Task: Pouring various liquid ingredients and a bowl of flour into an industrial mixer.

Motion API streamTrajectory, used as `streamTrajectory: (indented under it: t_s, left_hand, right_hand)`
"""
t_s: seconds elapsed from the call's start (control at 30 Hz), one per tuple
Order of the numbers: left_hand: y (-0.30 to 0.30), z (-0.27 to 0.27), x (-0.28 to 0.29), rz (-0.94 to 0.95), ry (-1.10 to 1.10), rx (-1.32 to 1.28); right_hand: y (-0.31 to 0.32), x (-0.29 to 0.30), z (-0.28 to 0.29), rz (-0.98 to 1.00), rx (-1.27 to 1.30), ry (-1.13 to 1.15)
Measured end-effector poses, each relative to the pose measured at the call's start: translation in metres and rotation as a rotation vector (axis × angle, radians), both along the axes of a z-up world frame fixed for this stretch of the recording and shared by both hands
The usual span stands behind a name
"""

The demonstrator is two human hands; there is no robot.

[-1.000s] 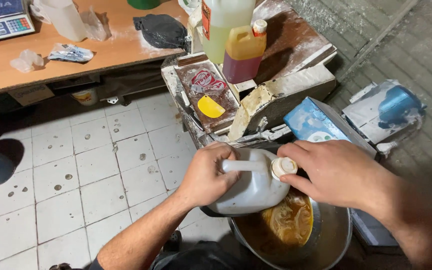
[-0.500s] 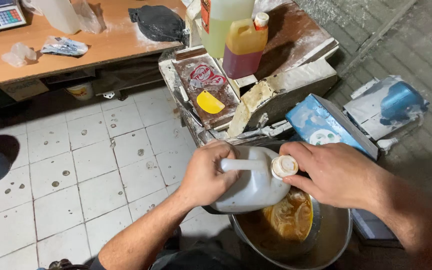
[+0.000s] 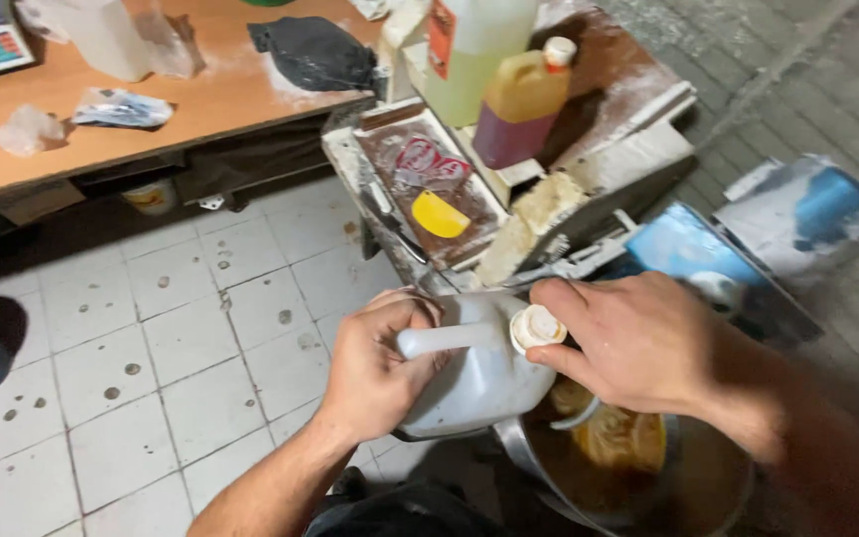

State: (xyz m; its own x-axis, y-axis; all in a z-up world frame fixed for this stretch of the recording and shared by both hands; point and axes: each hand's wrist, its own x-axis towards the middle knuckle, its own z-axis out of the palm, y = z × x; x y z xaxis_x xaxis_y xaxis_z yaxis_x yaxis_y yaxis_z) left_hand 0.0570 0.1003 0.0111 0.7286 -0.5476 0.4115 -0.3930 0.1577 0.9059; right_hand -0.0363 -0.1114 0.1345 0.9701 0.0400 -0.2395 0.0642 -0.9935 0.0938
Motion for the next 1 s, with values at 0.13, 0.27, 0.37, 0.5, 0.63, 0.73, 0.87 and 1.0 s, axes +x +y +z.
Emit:
streamTrajectory:
  t_s: [0.13, 0.27, 0.37, 0.5, 0.63, 0.73, 0.87, 1.0]
  left_hand:
    - [0.041, -0.013, 0.034, 0.111, -0.101, 0.033]
    - [0.075, -0.035, 0.065, 0.31, -0.198, 0.154]
    - [0.096, -0.053, 0.091, 0.425, -0.224, 0.222]
    - [0.113, -0.076, 0.146, 0.513, -0.148, 0.254]
    - [0.109, -0.085, 0.216, 0.614, 0.081, 0.166]
    - [0.084, -0.085, 0.269, 0.626, 0.062, 0.135]
    - [0.017, -0.062, 0.376, 0.56, -0.194, 0.061]
    - [-0.063, -0.04, 0.456, 0.437, -0.19, -0.052]
  right_hand:
    - [0.029, 0.047, -0.032, 0.109, 0.102, -0.1]
    - [0.045, 0.101, -0.104, 0.321, 0.302, -0.352]
    - [0.065, 0.145, -0.138, 0.174, 0.375, -0.176]
    - [0.071, 0.214, -0.178, 0.154, 0.508, -0.087]
    - [0.059, 0.275, -0.268, 0.004, 0.569, 0.436]
    - [0.044, 0.294, -0.356, 0.019, 0.477, 0.54]
    - [0.001, 0.353, -0.419, -0.011, 0.367, 0.253]
    - [-0.033, 0.371, -0.45, -0.268, 0.561, 0.273]
